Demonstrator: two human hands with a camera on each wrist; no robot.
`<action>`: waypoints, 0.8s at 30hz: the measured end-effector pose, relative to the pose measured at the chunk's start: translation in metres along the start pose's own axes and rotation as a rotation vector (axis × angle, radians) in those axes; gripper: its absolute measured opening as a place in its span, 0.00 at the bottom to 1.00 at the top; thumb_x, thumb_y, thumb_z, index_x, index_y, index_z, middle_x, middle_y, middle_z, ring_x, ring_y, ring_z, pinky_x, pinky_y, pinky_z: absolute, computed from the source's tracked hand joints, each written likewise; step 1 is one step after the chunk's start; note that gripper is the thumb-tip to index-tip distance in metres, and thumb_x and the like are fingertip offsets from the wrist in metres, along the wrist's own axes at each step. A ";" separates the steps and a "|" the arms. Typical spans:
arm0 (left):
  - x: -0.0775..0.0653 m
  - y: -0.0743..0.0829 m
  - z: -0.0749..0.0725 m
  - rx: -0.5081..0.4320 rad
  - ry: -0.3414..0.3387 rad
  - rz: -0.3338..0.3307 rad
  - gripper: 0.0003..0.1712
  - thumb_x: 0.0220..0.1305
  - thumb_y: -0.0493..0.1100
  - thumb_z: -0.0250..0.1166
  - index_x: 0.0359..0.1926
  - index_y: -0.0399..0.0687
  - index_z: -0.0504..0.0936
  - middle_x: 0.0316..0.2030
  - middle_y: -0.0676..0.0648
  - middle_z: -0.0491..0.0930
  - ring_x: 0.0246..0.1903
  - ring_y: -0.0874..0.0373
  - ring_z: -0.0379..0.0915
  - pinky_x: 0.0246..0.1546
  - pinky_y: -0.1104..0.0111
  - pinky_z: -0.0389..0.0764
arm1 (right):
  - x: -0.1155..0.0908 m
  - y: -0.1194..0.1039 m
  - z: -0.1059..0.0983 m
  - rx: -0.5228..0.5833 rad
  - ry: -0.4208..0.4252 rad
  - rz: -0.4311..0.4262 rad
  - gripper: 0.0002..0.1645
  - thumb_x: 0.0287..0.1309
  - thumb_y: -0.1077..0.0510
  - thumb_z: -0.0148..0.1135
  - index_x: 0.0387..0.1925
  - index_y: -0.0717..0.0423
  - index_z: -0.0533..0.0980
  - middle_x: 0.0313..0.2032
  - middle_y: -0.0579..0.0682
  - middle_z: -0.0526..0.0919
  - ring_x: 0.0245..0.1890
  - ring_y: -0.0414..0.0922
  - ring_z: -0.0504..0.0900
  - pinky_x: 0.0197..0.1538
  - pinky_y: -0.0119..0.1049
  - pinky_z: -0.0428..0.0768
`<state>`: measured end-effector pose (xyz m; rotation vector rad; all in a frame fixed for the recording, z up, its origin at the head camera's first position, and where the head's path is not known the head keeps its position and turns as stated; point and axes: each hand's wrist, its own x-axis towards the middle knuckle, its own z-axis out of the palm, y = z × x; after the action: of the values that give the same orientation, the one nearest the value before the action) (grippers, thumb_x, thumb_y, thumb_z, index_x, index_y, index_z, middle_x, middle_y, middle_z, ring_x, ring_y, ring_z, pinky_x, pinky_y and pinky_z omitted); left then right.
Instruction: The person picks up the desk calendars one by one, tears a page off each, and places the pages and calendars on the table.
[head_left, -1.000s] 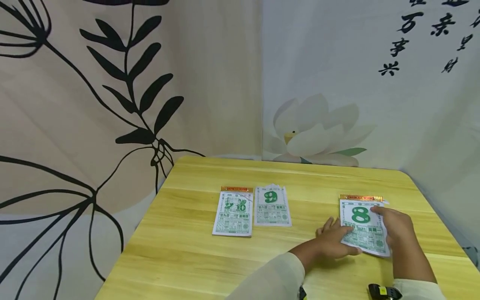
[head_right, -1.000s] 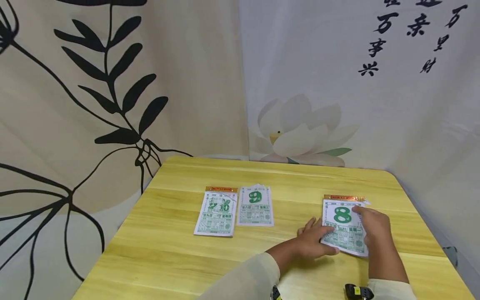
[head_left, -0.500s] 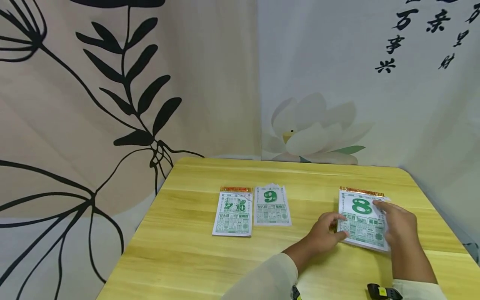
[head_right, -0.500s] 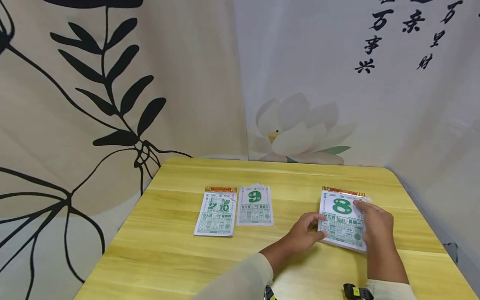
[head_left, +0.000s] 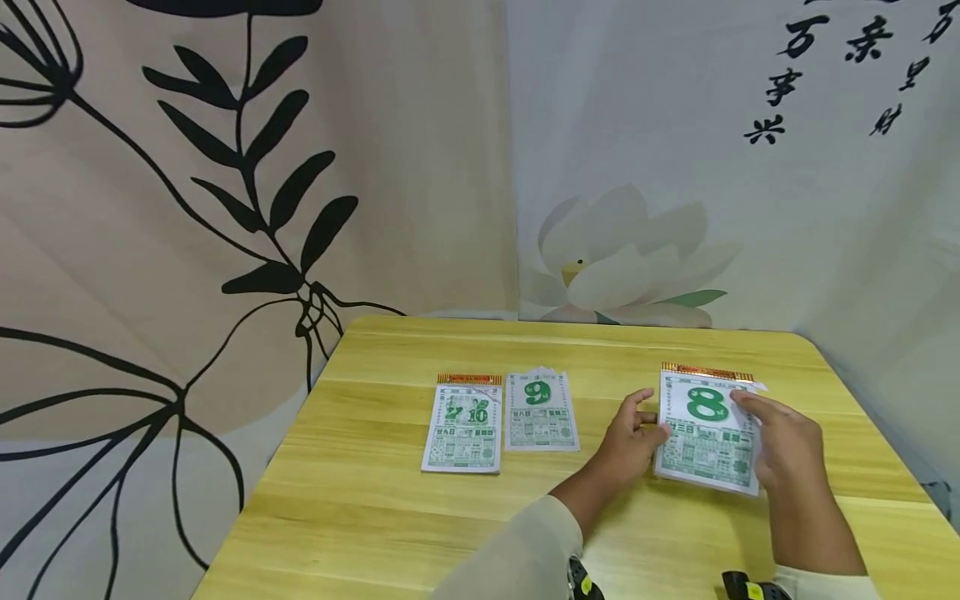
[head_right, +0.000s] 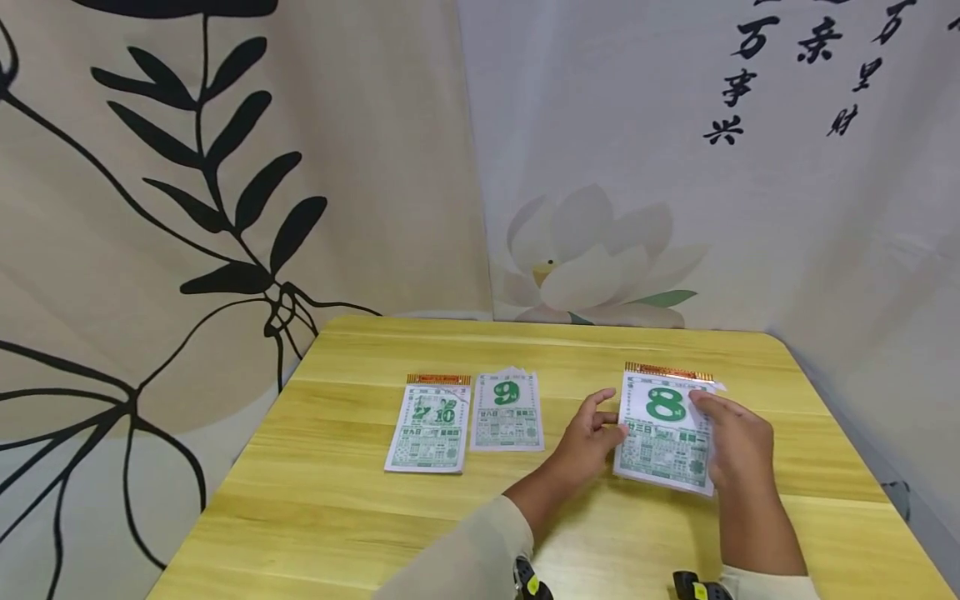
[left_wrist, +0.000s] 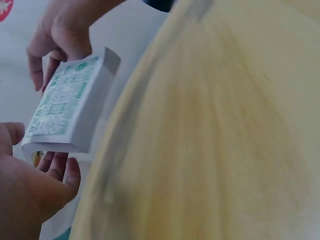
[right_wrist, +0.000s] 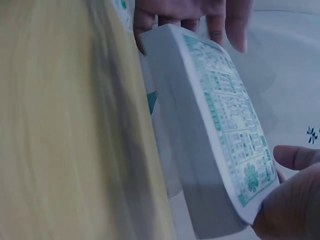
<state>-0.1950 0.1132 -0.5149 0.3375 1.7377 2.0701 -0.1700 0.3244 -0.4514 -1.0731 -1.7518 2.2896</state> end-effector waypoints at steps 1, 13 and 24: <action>0.000 0.003 -0.001 -0.021 0.007 0.001 0.33 0.83 0.44 0.62 0.81 0.68 0.64 0.57 0.53 0.80 0.47 0.61 0.81 0.48 0.67 0.82 | -0.003 -0.001 0.002 0.000 -0.011 -0.001 0.06 0.64 0.47 0.81 0.30 0.34 0.92 0.31 0.34 0.90 0.30 0.37 0.90 0.35 0.32 0.90; 0.002 0.032 -0.030 -0.216 0.043 0.112 0.23 0.84 0.41 0.60 0.73 0.63 0.72 0.66 0.49 0.74 0.47 0.57 0.83 0.39 0.68 0.85 | -0.038 0.000 0.027 -0.001 -0.209 -0.076 0.05 0.72 0.48 0.74 0.43 0.35 0.94 0.37 0.32 0.90 0.36 0.37 0.92 0.41 0.33 0.91; -0.005 0.037 -0.052 -0.414 -0.019 0.151 0.24 0.87 0.42 0.51 0.78 0.57 0.72 0.54 0.47 0.79 0.48 0.61 0.86 0.47 0.71 0.88 | -0.053 0.013 0.050 -0.124 -0.333 -0.123 0.11 0.78 0.49 0.67 0.41 0.34 0.93 0.38 0.34 0.91 0.38 0.38 0.93 0.44 0.34 0.92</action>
<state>-0.2196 0.0603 -0.4887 0.3662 1.2605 2.4562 -0.1529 0.2552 -0.4316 -0.6003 -2.0348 2.4195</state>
